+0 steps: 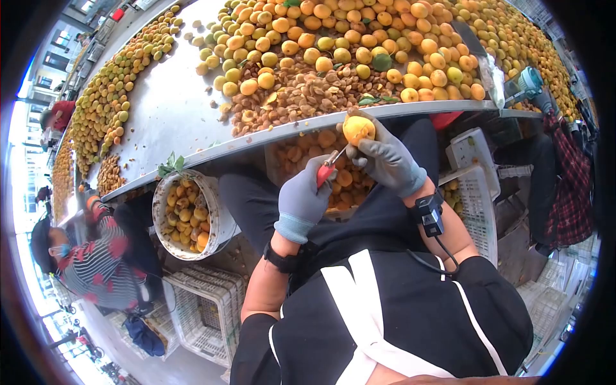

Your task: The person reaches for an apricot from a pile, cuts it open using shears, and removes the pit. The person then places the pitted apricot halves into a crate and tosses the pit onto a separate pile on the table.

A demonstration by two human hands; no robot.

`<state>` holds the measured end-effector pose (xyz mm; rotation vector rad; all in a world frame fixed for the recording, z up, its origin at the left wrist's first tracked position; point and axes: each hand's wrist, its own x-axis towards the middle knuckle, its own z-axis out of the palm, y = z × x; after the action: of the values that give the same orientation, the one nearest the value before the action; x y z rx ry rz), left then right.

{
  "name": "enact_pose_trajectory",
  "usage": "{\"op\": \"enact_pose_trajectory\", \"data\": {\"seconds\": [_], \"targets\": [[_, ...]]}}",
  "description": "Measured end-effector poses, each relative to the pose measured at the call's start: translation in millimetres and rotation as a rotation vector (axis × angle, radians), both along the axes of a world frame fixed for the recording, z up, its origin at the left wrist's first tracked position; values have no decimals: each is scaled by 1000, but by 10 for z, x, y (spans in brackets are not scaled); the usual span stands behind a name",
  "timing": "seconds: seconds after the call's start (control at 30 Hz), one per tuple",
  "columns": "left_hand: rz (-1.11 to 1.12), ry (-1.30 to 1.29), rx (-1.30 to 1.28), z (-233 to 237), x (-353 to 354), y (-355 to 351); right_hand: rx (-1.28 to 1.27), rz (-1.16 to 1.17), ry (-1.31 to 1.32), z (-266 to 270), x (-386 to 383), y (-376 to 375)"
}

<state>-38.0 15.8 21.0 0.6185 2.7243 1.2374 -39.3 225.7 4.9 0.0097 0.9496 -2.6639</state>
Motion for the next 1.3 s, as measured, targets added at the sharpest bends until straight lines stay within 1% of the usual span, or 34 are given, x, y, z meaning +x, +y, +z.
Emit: {"op": "enact_pose_trajectory", "data": {"seconds": [0.03, 0.07, 0.13, 0.17, 0.23, 0.27, 0.33, 0.37, 0.43, 0.5, 0.57, 0.63, 0.7, 0.77, 0.83, 0.9, 0.97, 1.1, 1.2, 1.27, 1.3], "targets": [[-20, 3, -31, -7, 15, 1, 62, -4, 34, 29, 30, 3], [-22, 1, -30, 0, 20, 0, 62, -6, 33, 46, 52, -2], [-61, 11, -36, 19, 33, -20, 399, -90, 133, 56, 91, -28], [-64, 10, -37, 25, 43, -29, 399, -92, 130, 56, 97, -28], [-50, 65, -53, 37, 41, -38, 501, -111, 55, 63, 76, -8], [-53, 66, -53, 37, 43, -46, 501, -115, 55, 53, 66, -1], [-25, 90, -2, 31, 32, -57, 254, -127, 51, 36, 13, 20], [-25, 94, -2, 25, 24, -63, 253, -128, 54, 50, -34, 27], [57, 49, -17, 7, 16, -79, 261, -105, 159, 89, -153, 30], [90, 45, -52, 21, -14, -96, 278, -108, 195, 143, -301, 46], [129, 39, -85, 11, -38, -120, 442, -103, 382, 241, -398, 51], [163, 57, 29, -13, -48, -149, 426, -75, 391, 230, -425, 28], [162, 56, -6, 8, -37, -163, 364, -34, 426, 174, -416, 2], [157, 50, -43, 3, -15, -171, 368, -34, 416, 142, -335, -35], [123, 122, -63, -18, -10, -175, 391, 26, 259, 78, -253, -31], [112, 120, -90, -48, -11, -181, 424, -10, 300, 107, -189, -55], [100, 120, -112, -72, -19, -175, 365, 31, 169, 99, -144, -58], [47, 234, -176, -126, -37, -179, 296, 58, 151, 121, -127, -55], [34, 305, -241, -118, -44, -194, 316, 117, 195, 133, -107, -45], [36, 341, -271, -120, -57, -211, 240, 191, 234, 135, -87, -50], [35, 366, -289, -141, -77, -221, 239, 193, 233, 150, -67, -62]]}}
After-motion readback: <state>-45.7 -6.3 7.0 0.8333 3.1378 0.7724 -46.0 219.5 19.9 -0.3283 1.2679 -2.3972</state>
